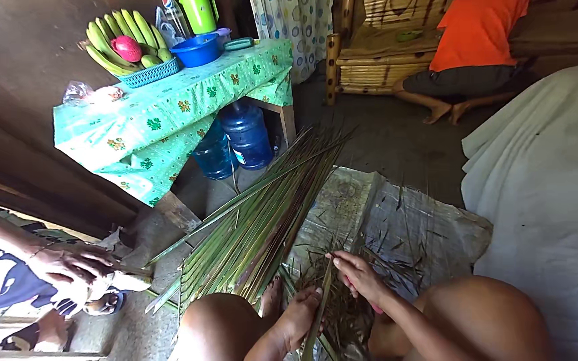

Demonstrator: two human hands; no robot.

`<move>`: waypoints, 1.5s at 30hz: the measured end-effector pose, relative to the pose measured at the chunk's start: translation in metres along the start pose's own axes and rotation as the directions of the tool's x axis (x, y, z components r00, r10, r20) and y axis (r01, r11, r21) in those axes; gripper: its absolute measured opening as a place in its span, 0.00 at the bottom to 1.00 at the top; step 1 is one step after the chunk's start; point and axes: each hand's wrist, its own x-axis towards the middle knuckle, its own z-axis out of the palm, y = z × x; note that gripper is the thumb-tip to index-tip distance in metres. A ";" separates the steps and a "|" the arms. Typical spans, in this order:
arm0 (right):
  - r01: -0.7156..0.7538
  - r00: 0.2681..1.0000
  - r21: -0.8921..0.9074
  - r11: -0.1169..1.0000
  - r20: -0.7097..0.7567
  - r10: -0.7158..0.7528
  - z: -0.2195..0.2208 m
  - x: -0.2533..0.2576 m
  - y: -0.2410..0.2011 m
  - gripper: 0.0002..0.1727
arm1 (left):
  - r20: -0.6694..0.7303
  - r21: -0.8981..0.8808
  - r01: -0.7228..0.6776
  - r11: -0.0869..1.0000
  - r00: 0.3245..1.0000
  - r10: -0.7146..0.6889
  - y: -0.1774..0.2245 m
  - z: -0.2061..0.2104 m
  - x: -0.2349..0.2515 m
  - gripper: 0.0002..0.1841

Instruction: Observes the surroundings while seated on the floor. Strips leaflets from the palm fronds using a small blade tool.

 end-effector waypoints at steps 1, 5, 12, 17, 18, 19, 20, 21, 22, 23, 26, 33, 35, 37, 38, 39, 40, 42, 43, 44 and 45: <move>-0.001 1.000 -0.008 1.000 -0.024 0.000 -0.003 0.001 0.000 0.21 | 0.008 0.002 0.000 1.000 1.000 0.000 -0.001 -0.001 -0.001 0.16; 0.137 0.984 -0.231 0.963 0.140 -0.106 -0.002 -0.014 -0.004 0.20 | -0.027 -0.079 -0.006 0.997 1.000 0.004 -0.002 -0.002 0.002 0.16; 0.408 0.913 -0.625 0.666 0.276 -0.300 0.010 -0.020 0.000 0.25 | -0.073 -0.131 -0.032 0.991 0.997 0.023 0.002 -0.001 0.003 0.16; 0.193 0.973 -0.683 0.705 0.041 -0.226 -0.011 -0.001 0.000 0.25 | -0.062 -0.121 -0.017 0.992 0.998 0.009 0.002 0.000 0.002 0.16; 0.218 0.967 -0.644 0.733 0.041 -0.252 -0.011 -0.002 -0.001 0.24 | -0.062 -0.118 -0.018 0.993 0.998 0.011 0.002 0.000 0.002 0.16; 0.264 0.958 -0.592 0.761 0.066 -0.280 -0.008 -0.005 -0.002 0.24 | -0.063 -0.121 -0.022 0.992 0.998 0.014 0.002 -0.001 0.002 0.16; 0.315 0.947 -0.535 0.784 0.114 -0.302 -0.004 -0.010 -0.003 0.24 | -0.068 -0.129 -0.026 0.991 0.998 0.017 0.003 -0.002 0.003 0.16; 0.363 0.931 -0.487 0.794 0.170 -0.322 0.003 -0.015 -0.002 0.23 | -0.071 -0.137 -0.027 0.990 0.997 0.017 0.003 -0.003 0.004 0.16; 0.398 0.917 -0.458 0.795 0.231 -0.327 0.009 -0.019 -0.001 0.23 | -0.075 -0.142 -0.029 0.989 0.997 0.019 0.003 -0.003 0.005 0.15; 0.431 0.900 -0.451 0.782 0.280 -0.335 0.014 -0.021 0.002 0.23 | -0.085 -0.149 -0.032 0.988 0.996 0.019 0.003 -0.003 0.005 0.15; 0.452 0.889 -0.482 0.750 0.317 -0.332 0.017 -0.016 0.007 0.24 | -0.104 -0.127 -0.031 0.991 0.994 0.018 0.005 0.000 0.003 0.17; 0.280 0.951 -0.709 0.648 0.110 -0.290 -0.008 0.008 0.012 0.25 | -0.054 -0.142 -0.014 0.990 0.999 0.007 0.007 -0.002 0.007 0.18; 0.221 0.959 -0.697 0.682 0.028 -0.282 -0.012 0.011 0.010 0.25 | -0.047 -0.124 -0.016 0.992 0.999 0.010 0.008 -0.001 0.005 0.17; 0.181 0.964 -0.621 0.763 -0.041 -0.262 -0.019 0.013 0.008 0.24 | -0.033 -0.109 -0.019 0.994 0.999 0.016 0.008 0.000 0.003 0.17; 0.181 0.965 -0.567 0.804 -0.056 -0.257 -0.021 0.014 0.008 0.23 | -0.029 -0.107 -0.021 0.994 0.999 0.018 0.007 0.000 0.002 0.17; 0.174 0.972 -0.491 0.853 -0.051 -0.228 -0.021 0.013 0.006 0.22 | -0.029 -0.106 -0.022 0.994 0.999 0.019 0.008 -0.001 0.001 0.17; 0.153 0.984 -0.385 0.910 -0.027 -0.177 -0.018 0.010 0.003 0.21 | -0.033 -0.105 -0.021 0.994 0.999 0.018 0.008 -0.001 0.002 0.17; 0.048 0.996 -0.116 0.992 0.075 -0.039 -0.007 0.001 -0.003 0.22 | -0.039 -0.099 -0.016 0.995 0.999 0.012 0.008 0.000 0.002 0.16; 0.000 0.992 -0.038 0.999 0.123 0.004 -0.002 -0.003 -0.004 0.22 | -0.040 -0.092 -0.014 0.996 0.999 0.010 0.007 0.001 0.002 0.16; -0.019 0.989 0.001 1.000 0.144 0.019 0.002 -0.005 -0.002 0.22 | -0.033 -0.080 -0.010 0.997 0.999 0.007 0.006 0.001 0.002 0.15; -0.018 0.990 0.019 1.000 0.142 0.015 0.005 -0.004 -0.001 0.23 | -0.029 -0.066 -0.013 0.998 1.000 0.011 0.005 0.002 0.002 0.15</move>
